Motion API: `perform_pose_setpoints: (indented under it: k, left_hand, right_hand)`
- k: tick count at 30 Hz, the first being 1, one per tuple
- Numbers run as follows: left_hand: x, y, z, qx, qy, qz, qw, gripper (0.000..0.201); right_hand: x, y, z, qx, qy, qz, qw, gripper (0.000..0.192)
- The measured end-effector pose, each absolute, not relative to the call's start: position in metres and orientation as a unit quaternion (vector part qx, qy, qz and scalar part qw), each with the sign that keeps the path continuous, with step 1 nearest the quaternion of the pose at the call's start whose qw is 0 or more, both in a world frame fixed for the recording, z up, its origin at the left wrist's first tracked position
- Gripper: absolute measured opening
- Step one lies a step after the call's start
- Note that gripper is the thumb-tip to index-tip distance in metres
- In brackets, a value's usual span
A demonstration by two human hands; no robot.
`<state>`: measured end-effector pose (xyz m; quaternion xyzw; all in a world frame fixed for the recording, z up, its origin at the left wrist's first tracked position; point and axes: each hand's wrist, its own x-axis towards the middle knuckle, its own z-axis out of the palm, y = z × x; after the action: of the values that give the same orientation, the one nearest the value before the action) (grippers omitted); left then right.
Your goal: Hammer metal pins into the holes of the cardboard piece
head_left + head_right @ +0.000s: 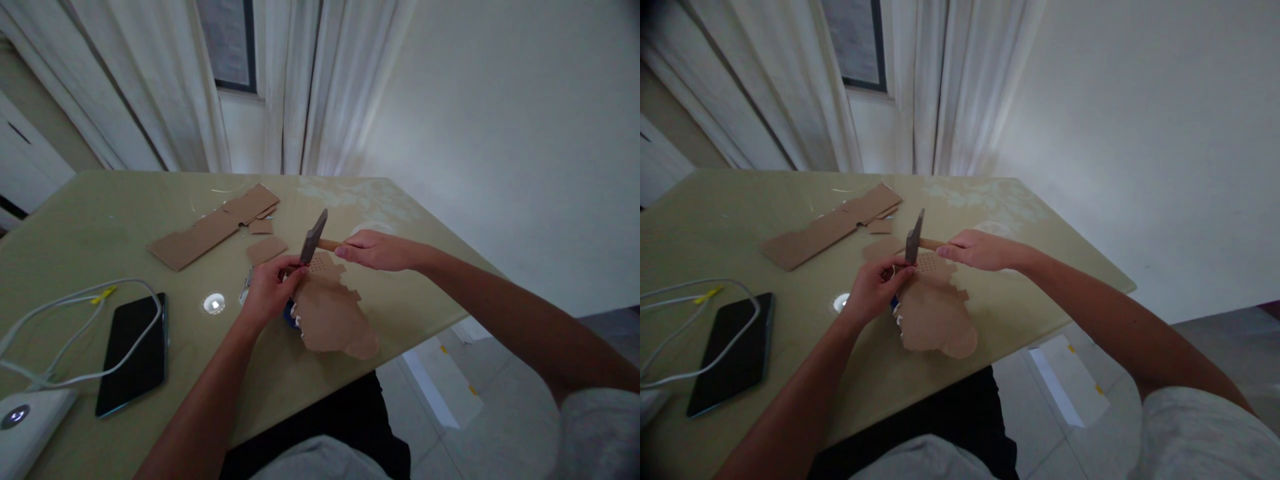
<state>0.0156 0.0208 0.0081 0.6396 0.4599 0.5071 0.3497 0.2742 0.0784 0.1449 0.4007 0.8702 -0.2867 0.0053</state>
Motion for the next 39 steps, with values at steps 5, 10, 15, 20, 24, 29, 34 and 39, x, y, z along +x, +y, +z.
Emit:
perform_pose_setpoints:
  k: [5,10,15,20,24,29,34,39]
  left_hand:
    - [0.016,0.021,0.008,0.633,0.468,0.509,0.348,0.022]
    - [0.016,0.021,0.009,0.638,0.464,0.507,0.349,0.023]
    - [0.016,0.021,0.01,0.636,0.471,0.503,0.348,0.022]
    - [0.015,0.02,0.012,0.642,0.471,0.495,0.347,0.022]
    - [0.015,0.02,0.012,0.645,0.473,0.492,0.343,0.022]
    - [0.015,0.02,0.012,0.645,0.471,0.492,0.345,0.021]
    - [0.014,0.02,0.011,0.652,0.471,0.49,0.337,0.02]
    - [0.014,0.021,0.007,0.645,0.475,0.494,0.337,0.022]
  right_hand:
    - [0.273,0.077,0.149,0.408,0.874,-0.265,-0.01,0.079]
    - [0.273,0.075,0.149,0.402,0.875,-0.27,0.01,0.081]
    - [0.275,0.073,0.15,0.399,0.882,-0.249,-0.006,0.076]
    - [0.276,0.072,0.15,0.403,0.88,-0.251,0.001,0.075]
    - [0.276,0.071,0.151,0.408,0.88,-0.243,0.003,0.077]
    - [0.277,0.069,0.153,0.419,0.872,-0.251,-0.022,0.077]
    - [0.273,0.068,0.15,0.416,0.874,-0.249,0.006,0.079]
    - [0.274,0.067,0.157,0.416,0.874,-0.249,-0.021,0.078]
